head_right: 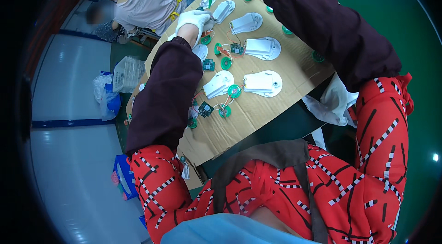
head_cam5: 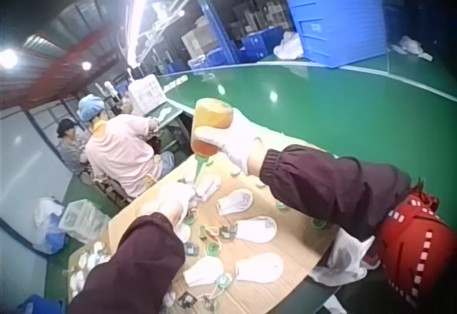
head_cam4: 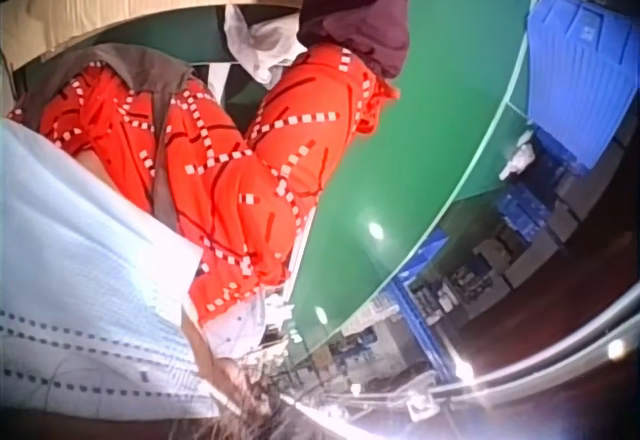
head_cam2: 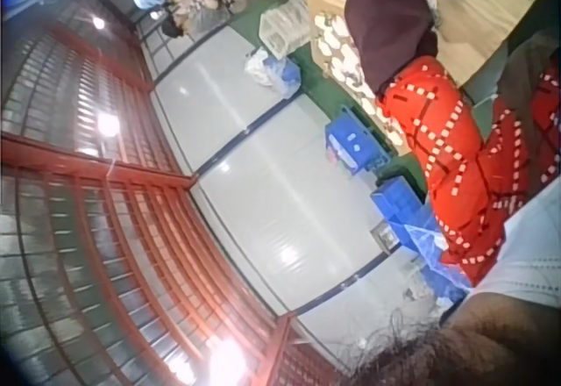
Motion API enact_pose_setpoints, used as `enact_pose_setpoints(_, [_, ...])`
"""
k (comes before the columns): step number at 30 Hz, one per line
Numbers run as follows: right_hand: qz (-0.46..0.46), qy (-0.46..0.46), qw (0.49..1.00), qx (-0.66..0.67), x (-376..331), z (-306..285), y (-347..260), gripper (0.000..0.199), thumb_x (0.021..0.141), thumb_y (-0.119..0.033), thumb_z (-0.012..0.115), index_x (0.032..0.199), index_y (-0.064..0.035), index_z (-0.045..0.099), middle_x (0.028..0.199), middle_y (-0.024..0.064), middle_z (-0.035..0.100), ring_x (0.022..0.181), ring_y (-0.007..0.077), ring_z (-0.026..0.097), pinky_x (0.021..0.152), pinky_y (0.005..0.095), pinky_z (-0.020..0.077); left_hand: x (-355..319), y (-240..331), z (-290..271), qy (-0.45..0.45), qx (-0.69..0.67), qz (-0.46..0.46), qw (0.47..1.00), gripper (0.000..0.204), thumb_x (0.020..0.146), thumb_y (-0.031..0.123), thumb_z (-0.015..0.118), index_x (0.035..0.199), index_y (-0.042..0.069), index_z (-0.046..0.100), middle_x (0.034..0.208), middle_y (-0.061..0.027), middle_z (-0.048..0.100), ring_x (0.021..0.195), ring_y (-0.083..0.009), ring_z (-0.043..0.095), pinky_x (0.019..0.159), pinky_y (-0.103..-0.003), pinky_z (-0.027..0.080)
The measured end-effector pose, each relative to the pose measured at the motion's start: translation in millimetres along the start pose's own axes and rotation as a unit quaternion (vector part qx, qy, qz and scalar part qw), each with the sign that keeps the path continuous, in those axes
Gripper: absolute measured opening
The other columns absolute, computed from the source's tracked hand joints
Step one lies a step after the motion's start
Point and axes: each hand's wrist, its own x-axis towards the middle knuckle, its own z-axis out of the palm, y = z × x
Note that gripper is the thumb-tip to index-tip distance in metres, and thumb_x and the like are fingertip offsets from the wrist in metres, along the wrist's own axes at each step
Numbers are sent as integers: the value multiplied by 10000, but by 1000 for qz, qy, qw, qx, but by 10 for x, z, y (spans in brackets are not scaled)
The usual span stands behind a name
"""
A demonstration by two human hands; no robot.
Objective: Applying liquid from a squeeze bottle to small plastic parts arranged on a cardboard sheet on a factory workbench.
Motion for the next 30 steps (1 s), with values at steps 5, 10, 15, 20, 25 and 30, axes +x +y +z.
enact_pose_setpoints(5, [-8,5,996,-86,-89,-147,-189,610,661,-265,790,1160,-24,535,1058,122,624,936,218,607,844,331,481,-212,359,274,19,-29,-8,999,174,809,-4,606,961,-81,644,889,-151,666,745,-193,665,664,-258,540])
enact_pose_setpoints(10, [66,15,973,-220,-150,-81,-138,644,641,-289,785,1151,1,520,1032,145,628,930,231,616,846,332,479,-198,220,219,46,-47,-16,998,141,735,66,690,829,-39,696,720,-94,659,600,-151,618,500,-284,497])
enact_pose_setpoints(15, [-4,-8,997,-76,-92,-134,29,575,670,-252,764,1144,-19,539,1018,131,639,917,210,617,830,313,482,-187,284,287,31,-61,-19,997,136,745,39,682,860,-32,694,739,-96,656,597,-146,616,498,-267,499])
enact_pose_setpoints(20, [47,-67,993,-83,-143,-16,40,495,680,-220,756,1109,-39,585,987,111,656,882,193,622,810,312,487,-127,109,227,64,-27,-34,997,133,750,47,669,857,-25,702,725,-86,659,574,-137,615,494,-257,492])
enact_pose_setpoints(25, [68,-74,986,-134,-164,-81,-1,498,674,-208,761,1111,-44,587,994,103,655,891,189,619,812,318,486,-164,178,285,61,-27,-39,997,137,749,58,668,855,-19,708,712,-77,658,567,-130,615,498,-256,489])
enact_pose_setpoints(30, [29,-53,991,-119,-200,-178,8,595,653,-220,780,1156,-20,535,1042,119,632,942,195,605,835,323,477,-117,147,280,59,-20,-33,998,137,750,67,672,855,-11,713,721,-81,660,581,-132,618,506,-258,490])
